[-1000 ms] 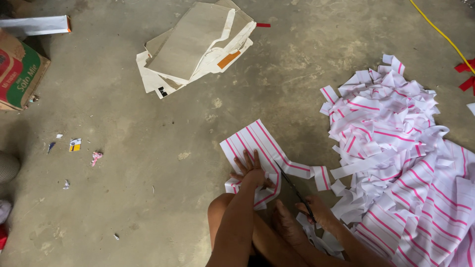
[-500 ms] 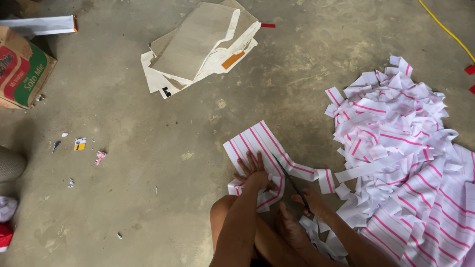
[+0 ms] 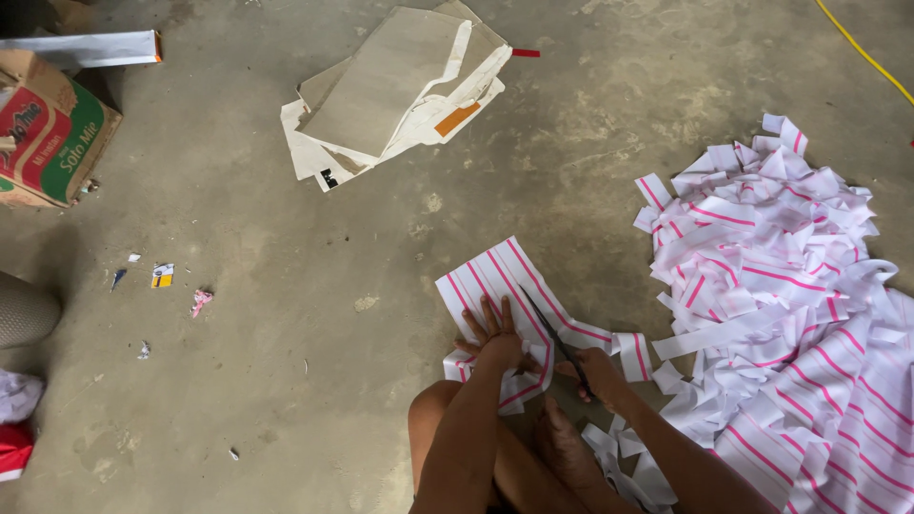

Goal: Cutting a large piece of striped fabric into long thin strips using scissors

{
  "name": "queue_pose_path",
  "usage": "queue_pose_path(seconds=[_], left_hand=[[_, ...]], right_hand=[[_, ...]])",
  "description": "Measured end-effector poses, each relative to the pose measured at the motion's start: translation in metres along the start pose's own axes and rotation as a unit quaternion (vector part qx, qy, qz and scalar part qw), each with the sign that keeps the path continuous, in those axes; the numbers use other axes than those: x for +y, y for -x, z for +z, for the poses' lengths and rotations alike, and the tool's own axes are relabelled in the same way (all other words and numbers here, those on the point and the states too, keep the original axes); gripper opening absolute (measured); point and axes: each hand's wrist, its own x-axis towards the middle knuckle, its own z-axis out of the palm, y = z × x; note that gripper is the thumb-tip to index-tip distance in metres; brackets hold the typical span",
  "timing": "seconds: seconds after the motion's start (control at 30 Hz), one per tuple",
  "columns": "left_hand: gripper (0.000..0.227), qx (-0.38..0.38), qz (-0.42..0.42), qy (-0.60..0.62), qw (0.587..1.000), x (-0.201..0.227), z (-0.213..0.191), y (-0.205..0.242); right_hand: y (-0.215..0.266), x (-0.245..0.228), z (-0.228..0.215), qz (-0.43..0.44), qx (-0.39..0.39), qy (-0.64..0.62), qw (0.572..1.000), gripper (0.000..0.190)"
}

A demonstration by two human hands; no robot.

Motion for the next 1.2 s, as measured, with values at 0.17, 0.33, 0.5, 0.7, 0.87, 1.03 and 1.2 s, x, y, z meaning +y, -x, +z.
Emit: queue_pose_path(seconds=[0.17,0.33,0.5,0.7,0.87,1.03,1.2], left_hand=[[0.123,0.005,0.002,0.003,1.0,-0.003,0.006,-0.011],[0.116,0.0,-0.007,-0.011,1.0,0.001,-0.001,-0.001],[0.112,-0.01,-0.011,-0.004,1.0,0.003,-0.005,0.004],[0.129,-0.016,-0.022,-0.009,1.0,0.002,0.001,-0.011],[0.14,-0.008,-0.011,-0.014,1.0,-0.003,0.009,-0.023],[0.143,-0.003,-0.003,-0.021,1.0,-0.008,0.015,-0.035],[0.149,-0.021,0.002,-0.001,1.0,-0.008,0.009,-0.028]], right_hand=[[-0.011,-0.013,0.001,0.013,-0.017,0.01,1.0,0.039],[-0.009,-0.046,0.012,0.006,-0.038,0.051,0.998,0.041],[-0.032,-0.024,0.01,-0.043,-0.012,0.036,0.998,0.048],[-0.039,-0.052,0.023,-0.016,-0.036,0.029,0.999,0.047],[-0.053,-0.056,0.029,-0.055,-0.037,0.024,0.998,0.045],[-0.053,-0.058,0.028,-0.074,-0.034,0.004,0.997,0.044],[-0.054,-0.082,0.036,-0.054,-0.043,0.021,0.997,0.047]])
